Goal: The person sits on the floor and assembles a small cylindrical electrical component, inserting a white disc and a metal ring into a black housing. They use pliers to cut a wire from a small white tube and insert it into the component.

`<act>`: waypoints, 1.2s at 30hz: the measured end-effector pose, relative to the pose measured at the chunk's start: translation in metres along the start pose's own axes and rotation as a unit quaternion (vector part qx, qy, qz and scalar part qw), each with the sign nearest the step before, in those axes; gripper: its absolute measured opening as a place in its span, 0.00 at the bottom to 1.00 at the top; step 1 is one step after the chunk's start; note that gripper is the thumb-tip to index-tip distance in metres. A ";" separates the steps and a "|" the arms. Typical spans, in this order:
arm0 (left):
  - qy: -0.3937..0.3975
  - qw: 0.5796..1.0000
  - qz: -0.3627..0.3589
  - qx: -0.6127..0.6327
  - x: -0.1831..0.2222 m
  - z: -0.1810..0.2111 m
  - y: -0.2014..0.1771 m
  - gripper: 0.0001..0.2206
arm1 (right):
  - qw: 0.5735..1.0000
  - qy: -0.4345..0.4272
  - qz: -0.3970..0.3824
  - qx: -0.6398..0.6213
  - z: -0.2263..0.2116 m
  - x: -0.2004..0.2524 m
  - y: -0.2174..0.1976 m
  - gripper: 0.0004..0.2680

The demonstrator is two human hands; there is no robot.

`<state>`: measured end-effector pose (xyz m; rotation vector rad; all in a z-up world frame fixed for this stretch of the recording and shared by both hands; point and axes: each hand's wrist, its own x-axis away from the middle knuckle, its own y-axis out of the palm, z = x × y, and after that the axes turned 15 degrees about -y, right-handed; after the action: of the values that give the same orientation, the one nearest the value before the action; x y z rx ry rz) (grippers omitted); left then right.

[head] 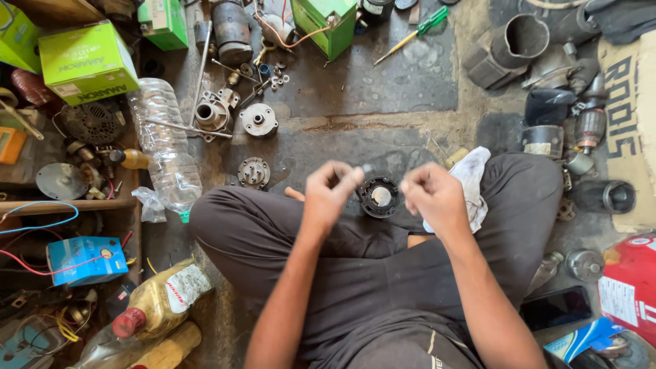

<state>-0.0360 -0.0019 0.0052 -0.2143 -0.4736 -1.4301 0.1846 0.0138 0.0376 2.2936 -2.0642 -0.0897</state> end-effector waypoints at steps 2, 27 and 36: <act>0.063 0.996 0.063 -0.020 -0.020 0.025 -0.005 0.10 | 1.000 -0.021 0.000 -0.004 -0.006 -0.022 0.003 0.02; 0.026 0.996 -0.079 0.042 0.142 0.131 0.012 0.08 | 0.852 -0.188 0.107 0.477 0.051 0.006 -0.112 0.03; 0.185 0.937 0.136 -0.263 -0.034 0.118 0.002 0.09 | 0.961 -0.162 0.213 0.070 0.059 -0.030 -0.130 0.06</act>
<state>-0.0582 0.0778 0.0953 -0.4120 0.2527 -1.2602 0.3058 0.0571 -0.0314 1.9468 -2.7643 -0.3277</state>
